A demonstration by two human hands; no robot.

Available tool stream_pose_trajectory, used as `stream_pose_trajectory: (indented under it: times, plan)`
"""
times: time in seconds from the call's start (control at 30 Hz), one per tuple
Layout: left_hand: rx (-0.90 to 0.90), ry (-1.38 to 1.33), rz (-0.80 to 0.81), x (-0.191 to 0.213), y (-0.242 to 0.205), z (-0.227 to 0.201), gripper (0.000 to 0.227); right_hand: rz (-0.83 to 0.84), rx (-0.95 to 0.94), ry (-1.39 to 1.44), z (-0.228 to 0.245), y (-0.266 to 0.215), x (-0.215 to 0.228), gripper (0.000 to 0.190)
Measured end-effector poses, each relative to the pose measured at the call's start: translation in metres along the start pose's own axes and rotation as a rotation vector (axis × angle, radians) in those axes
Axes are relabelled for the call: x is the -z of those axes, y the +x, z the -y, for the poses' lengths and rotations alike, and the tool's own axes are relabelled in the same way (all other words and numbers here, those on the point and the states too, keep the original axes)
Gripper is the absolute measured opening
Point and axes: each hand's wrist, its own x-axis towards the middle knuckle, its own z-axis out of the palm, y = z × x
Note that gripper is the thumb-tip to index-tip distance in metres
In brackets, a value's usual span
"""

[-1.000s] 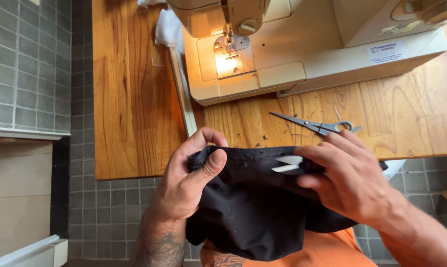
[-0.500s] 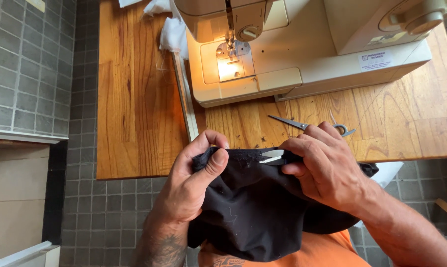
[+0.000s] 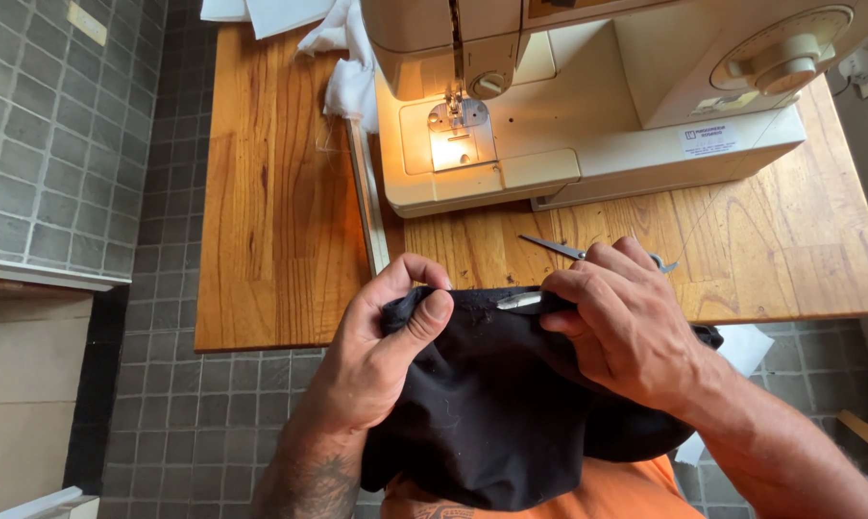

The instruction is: Using thread snips to carefully remove stitches and separate fabric pieces at a seam.

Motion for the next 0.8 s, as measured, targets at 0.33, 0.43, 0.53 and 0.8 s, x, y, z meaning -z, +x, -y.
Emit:
stream_pose_trajectory:
  times: [0.33, 0.43, 0.53, 0.8]
  plan:
    - [-0.038, 0.069, -0.131, 0.003, 0.009, 0.004, 0.023, -0.009, -0.006, -0.046, -0.004, -0.003, -0.011, 0.034]
    - [-0.083, 0.039, -0.164, 0.002, 0.009, 0.002, 0.019, 0.001, 0.002, -0.042, -0.004, 0.001, -0.014, 0.028]
    - [0.004, -0.037, -0.153, 0.003, 0.007, -0.005, 0.022, 0.0, -0.012, -0.053, -0.003, 0.008, -0.017, 0.033]
    - [0.015, -0.008, -0.082, 0.002, 0.005, -0.017, 0.052, -0.021, 0.013, -0.058, 0.0, 0.015, -0.019, 0.035]
